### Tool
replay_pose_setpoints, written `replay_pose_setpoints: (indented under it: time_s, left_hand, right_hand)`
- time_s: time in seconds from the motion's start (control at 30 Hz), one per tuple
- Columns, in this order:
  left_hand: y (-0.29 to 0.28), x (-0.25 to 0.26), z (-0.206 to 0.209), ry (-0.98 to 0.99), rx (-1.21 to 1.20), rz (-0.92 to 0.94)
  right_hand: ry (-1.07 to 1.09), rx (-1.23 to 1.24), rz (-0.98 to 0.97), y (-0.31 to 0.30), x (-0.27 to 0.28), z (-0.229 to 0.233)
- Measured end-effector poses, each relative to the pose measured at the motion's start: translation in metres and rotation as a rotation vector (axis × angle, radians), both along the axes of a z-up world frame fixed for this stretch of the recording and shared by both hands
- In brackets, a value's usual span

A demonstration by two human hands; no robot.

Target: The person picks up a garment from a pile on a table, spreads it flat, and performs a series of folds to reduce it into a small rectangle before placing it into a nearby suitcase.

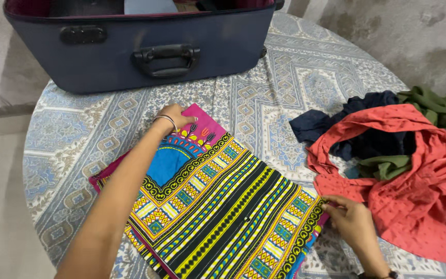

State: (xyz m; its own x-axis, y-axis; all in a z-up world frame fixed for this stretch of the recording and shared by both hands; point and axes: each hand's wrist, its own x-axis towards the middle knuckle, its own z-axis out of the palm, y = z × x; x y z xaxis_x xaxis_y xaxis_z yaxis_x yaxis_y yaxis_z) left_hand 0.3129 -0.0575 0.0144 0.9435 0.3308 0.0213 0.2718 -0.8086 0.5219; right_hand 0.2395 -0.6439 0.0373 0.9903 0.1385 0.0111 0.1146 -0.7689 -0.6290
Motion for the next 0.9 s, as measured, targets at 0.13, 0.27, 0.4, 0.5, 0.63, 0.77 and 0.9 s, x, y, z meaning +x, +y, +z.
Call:
replay_pose_setpoints:
  time_s: [0.13, 0.27, 0.4, 0.5, 0.63, 0.77, 0.9]
  left_hand:
    - [0.024, 0.002, -0.002, -0.105, -0.283, -0.042]
    - [0.051, 0.001, 0.007, -0.278, -0.482, 0.05]
    - [0.071, 0.006, 0.015, -0.47, -0.176, 0.202]
    - [0.082, 0.004, 0.007, -0.405, -0.177, 0.313]
    - [0.104, 0.001, -0.036, -0.29, -0.03, 0.323]
    - [0.114, -0.037, -0.051, -0.236, -0.023, 0.316]
    - [0.093, -0.088, -0.031, -0.042, -0.109, 0.24]
  right_hand:
    - [-0.151, 0.023, 0.065, 0.014, 0.029, 0.02]
    - [-0.393, -0.114, 0.125, 0.034, 0.074, 0.046]
    - [-0.608, -0.068, 0.18, 0.072, 0.146, 0.059]
    - [-0.778, -0.113, 0.183, 0.11, 0.202, 0.059]
    - [-0.737, -0.205, 0.206, 0.156, 0.201, 0.042]
    - [-0.595, -0.275, 0.38, 0.17, 0.12, 0.043]
    - [-0.559, -0.285, 0.569, 0.159, 0.025, 0.045]
